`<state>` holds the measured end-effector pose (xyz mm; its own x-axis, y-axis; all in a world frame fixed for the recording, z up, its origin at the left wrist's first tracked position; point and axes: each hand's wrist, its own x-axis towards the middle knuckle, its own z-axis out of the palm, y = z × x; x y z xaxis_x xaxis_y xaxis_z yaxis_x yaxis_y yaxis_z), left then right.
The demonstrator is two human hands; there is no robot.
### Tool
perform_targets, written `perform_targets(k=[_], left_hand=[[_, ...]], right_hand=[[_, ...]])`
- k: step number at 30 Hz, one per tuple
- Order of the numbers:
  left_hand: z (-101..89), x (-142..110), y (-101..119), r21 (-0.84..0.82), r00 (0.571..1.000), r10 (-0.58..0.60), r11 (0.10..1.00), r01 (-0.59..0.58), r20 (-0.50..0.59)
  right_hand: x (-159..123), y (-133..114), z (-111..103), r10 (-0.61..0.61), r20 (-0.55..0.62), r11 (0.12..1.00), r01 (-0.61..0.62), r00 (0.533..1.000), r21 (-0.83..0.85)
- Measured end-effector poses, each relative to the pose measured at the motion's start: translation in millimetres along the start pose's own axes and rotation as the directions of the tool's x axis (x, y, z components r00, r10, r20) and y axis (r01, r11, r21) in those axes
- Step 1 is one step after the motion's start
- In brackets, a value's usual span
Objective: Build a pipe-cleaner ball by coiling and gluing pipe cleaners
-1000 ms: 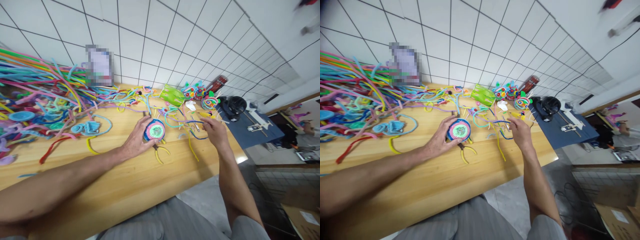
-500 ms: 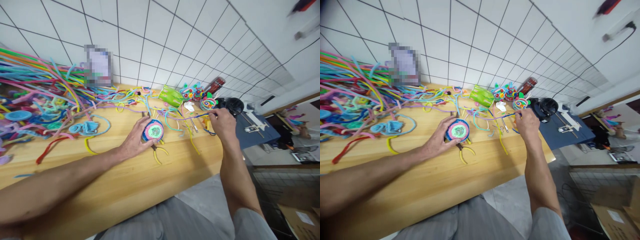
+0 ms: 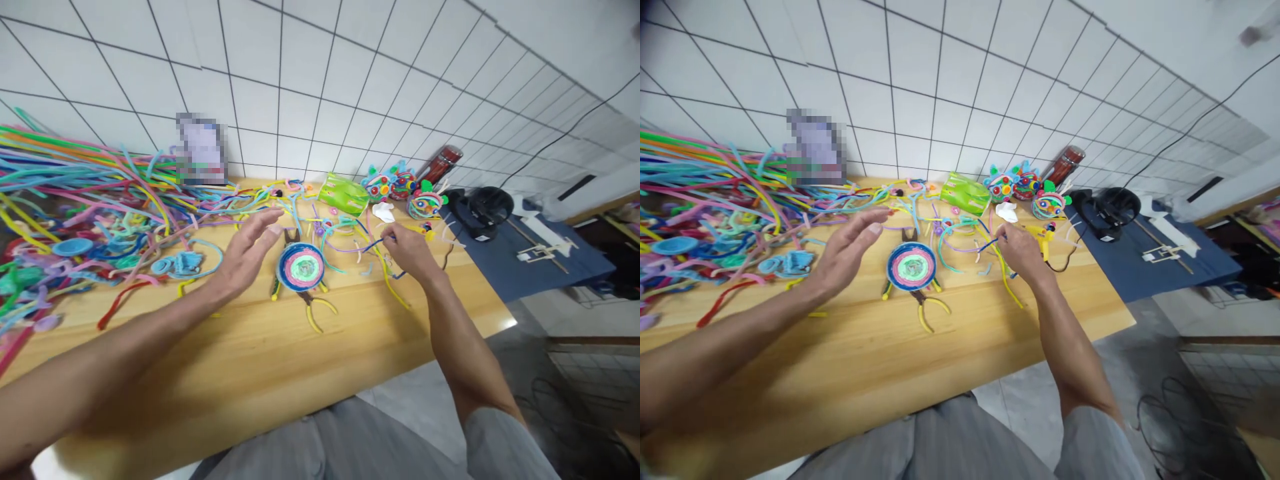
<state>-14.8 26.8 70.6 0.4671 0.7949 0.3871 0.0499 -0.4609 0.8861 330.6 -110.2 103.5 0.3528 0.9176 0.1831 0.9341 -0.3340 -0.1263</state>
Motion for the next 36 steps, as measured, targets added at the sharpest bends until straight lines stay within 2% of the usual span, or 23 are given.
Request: perform_targets(k=[2, 4, 5, 7, 10, 13, 15, 17, 20, 24, 27, 30, 33, 35, 36], left_hand=[[-5.6, 25.9, 6.3, 0.062, 0.992, 0.016, 0.998, -0.024, 0.129], [-2.3, 55.2, 4.4, 0.11, 0.955, 0.058, 0.989, -0.094, 0.29], [3.4, 69.8, -0.3, 0.101, 0.911, 0.079, 0.986, -0.13, 0.404], [22.0, 96.4, -16.7, 0.052, 0.78, 0.15, 0.973, -0.227, 0.608], [56.9, 123.3, -50.8, 0.051, 0.526, 0.218, 0.891, -0.45, 0.822], [80.5, 133.6, -81.2, 0.03, 0.433, 0.236, 0.852, -0.523, 0.87], [85.1, 134.7, -95.4, 0.022, 0.417, 0.25, 0.837, -0.547, 0.874], [83.8, 133.8, -105.8, 0.038, 0.433, 0.254, 0.827, -0.56, 0.865], [80.1, 132.2, -116.1, 0.103, 0.505, 0.236, 0.825, -0.556, 0.83], [79.0, 138.6, -118.4, 0.24, 0.658, 0.195, 0.826, -0.51, 0.727], [71.7, 151.5, -107.5, 0.331, 0.766, 0.18, 0.824, -0.46, 0.617], [53.4, 163.1, -81.3, 0.395, 0.847, 0.176, 0.824, -0.406, 0.502], [31.6, 160.7, -37.2, 0.427, 0.908, 0.176, 0.837, -0.342, 0.381], [22.3, 147.8, -1.9, 0.329, 0.943, 0.131, 0.915, -0.234, 0.307], [20.5, 138.5, 15.1, 0.263, 0.938, 0.109, 0.944, -0.202, 0.329]], right_hand=[[1.5, -2.1, 4.9, -0.02, 0.01, 0.999, 0.02, 1.0, 0.027], [4.4, -4.7, 9.9, -0.036, 0.012, 0.998, 0.036, 0.999, 0.047], [6.3, -6.0, 12.1, -0.044, 0.011, 0.998, 0.043, 0.999, 0.054], [10.8, -8.4, 15.2, -0.061, 0.007, 0.996, 0.061, 0.998, 0.07], [17.2, -9.7, 15.8, -0.086, 0.01, 0.992, 0.084, 0.996, 0.093], [20.3, -4.9, 9.2, -0.104, 0.025, 0.989, 0.1, 0.994, 0.109], [19.4, 2.4, -0.2, -0.112, 0.001, 0.985, 0.111, 0.994, 0.134], [16.6, 11.1, -13.0, -0.105, -0.075, 0.979, 0.117, 0.992, 0.169], [10.4, 20.2, -34.1, -0.074, -0.21, 0.97, 0.119, 0.975, 0.21], [0.8, 14.4, -52.6, -0.042, -0.325, 0.963, 0.125, 0.945, 0.24], [-5.9, -1.3, -55.0, -0.032, -0.368, 0.948, 0.145, 0.929, 0.284], [-9.8, -20.8, -53.1, -0.018, -0.391, 0.936, 0.153, 0.92, 0.318], [-10.8, -40.7, -52.5, -0.042, -0.422, 0.929, 0.191, 0.906, 0.317], [-10.7, -53.4, -53.1, -0.079, -0.457, 0.922, 0.239, 0.886, 0.304], [-10.6, -59.5, -53.7, -0.103, -0.475, 0.916, 0.27, 0.874, 0.296]])
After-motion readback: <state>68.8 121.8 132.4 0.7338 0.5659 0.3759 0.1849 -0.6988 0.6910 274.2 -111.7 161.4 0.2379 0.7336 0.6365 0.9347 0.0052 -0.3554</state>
